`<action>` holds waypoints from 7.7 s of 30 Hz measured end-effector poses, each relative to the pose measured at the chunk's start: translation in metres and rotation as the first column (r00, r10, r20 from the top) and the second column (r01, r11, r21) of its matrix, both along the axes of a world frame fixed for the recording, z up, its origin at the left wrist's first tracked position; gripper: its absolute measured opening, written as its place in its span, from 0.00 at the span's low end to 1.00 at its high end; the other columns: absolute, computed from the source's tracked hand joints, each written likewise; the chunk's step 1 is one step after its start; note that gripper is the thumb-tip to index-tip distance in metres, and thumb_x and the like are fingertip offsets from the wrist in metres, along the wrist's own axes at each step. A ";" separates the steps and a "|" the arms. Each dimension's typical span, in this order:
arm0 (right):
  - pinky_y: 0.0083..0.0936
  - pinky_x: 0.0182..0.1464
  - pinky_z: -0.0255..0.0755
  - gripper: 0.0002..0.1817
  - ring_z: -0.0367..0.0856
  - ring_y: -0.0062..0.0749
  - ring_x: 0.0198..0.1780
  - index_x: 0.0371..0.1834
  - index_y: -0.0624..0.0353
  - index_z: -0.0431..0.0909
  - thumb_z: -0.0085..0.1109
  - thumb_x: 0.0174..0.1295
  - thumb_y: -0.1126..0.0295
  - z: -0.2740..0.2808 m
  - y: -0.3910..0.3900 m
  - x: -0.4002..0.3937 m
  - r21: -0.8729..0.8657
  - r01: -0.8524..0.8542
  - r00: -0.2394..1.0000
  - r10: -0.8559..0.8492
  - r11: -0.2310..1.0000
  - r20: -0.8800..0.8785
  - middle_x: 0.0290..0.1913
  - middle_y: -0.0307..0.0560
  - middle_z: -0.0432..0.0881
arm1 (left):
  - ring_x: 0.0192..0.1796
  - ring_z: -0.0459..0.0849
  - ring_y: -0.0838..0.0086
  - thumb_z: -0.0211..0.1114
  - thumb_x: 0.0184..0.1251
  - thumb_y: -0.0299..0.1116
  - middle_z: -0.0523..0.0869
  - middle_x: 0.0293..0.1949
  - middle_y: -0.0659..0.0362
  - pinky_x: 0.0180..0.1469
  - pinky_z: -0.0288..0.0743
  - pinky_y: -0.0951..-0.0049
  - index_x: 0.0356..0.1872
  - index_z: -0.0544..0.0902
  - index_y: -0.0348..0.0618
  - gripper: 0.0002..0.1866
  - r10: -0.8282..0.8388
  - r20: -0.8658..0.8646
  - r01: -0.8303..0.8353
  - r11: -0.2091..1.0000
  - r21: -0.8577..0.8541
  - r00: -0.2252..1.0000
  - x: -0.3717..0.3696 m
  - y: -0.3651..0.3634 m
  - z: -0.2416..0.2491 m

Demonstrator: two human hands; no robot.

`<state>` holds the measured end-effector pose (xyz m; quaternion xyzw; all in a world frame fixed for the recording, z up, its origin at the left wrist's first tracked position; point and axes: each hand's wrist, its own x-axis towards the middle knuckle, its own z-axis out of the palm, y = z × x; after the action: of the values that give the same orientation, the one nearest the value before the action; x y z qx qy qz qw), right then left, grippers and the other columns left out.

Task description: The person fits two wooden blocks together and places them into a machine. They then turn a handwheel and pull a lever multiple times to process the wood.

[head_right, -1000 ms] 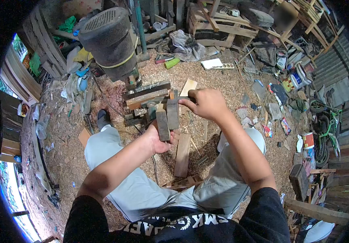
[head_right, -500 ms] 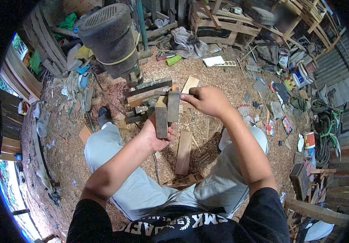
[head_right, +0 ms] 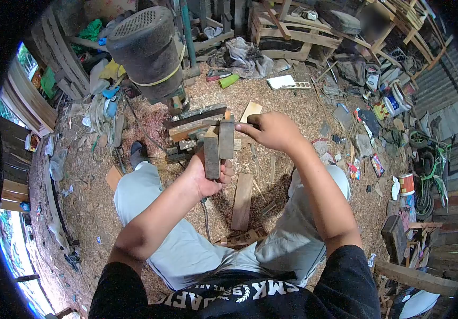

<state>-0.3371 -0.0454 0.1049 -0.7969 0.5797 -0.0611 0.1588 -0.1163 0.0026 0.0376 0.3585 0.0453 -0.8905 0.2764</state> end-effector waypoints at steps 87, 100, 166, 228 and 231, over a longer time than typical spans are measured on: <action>0.37 0.69 0.70 0.38 0.72 0.37 0.70 0.79 0.62 0.60 0.62 0.73 0.54 -0.004 0.019 0.009 0.104 0.017 0.385 -0.102 0.994 0.917 0.71 0.60 0.72 | 0.65 0.76 0.68 0.60 0.82 0.45 0.78 0.64 0.49 0.69 0.69 0.66 0.71 0.64 0.34 0.30 0.705 0.310 0.068 0.349 -0.935 0.638 -0.042 -0.024 0.012; 0.31 0.68 0.72 0.41 0.81 0.35 0.63 0.75 0.71 0.67 0.75 0.63 0.61 -0.046 0.026 0.010 -0.179 0.147 0.408 0.105 0.973 0.907 0.64 0.60 0.81 | 0.70 0.70 0.68 0.54 0.85 0.42 0.71 0.71 0.50 0.74 0.62 0.65 0.79 0.54 0.36 0.32 0.720 0.245 0.109 0.230 -0.967 0.650 -0.044 -0.013 -0.021; 0.47 0.53 0.83 0.42 0.86 0.64 0.50 0.55 0.75 0.72 0.77 0.51 0.48 -0.316 0.140 0.002 0.640 0.545 0.738 -0.672 0.542 -0.060 0.54 0.73 0.79 | 0.51 0.87 0.64 0.47 0.81 0.62 0.88 0.51 0.57 0.53 0.82 0.58 0.61 0.80 0.48 0.30 0.073 0.125 -0.119 0.905 0.409 0.989 -0.126 0.160 -0.331; 0.46 0.48 0.83 0.36 0.90 0.61 0.42 0.36 0.71 0.87 0.71 0.50 0.40 -0.280 0.163 -0.028 0.646 0.547 0.729 -0.682 0.532 -0.057 0.36 0.71 0.88 | 0.60 0.85 0.59 0.39 0.75 0.75 0.87 0.58 0.55 0.60 0.80 0.53 0.63 0.82 0.52 0.41 -0.368 0.281 0.274 0.906 0.322 0.886 -0.135 0.144 -0.340; 0.46 0.49 0.84 0.35 0.89 0.63 0.44 0.39 0.74 0.86 0.73 0.50 0.44 -0.268 0.170 -0.026 0.636 0.561 0.715 -0.697 0.529 -0.051 0.39 0.73 0.87 | 0.57 0.86 0.55 0.38 0.76 0.73 0.87 0.59 0.52 0.62 0.80 0.50 0.63 0.82 0.51 0.40 -0.263 0.120 0.224 0.937 0.270 0.957 -0.135 0.145 -0.358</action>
<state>-0.3627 0.1244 -0.1635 -0.4240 0.7951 -0.0075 0.4337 -0.2514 0.1480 -0.3199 0.4613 0.0925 -0.8744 0.1183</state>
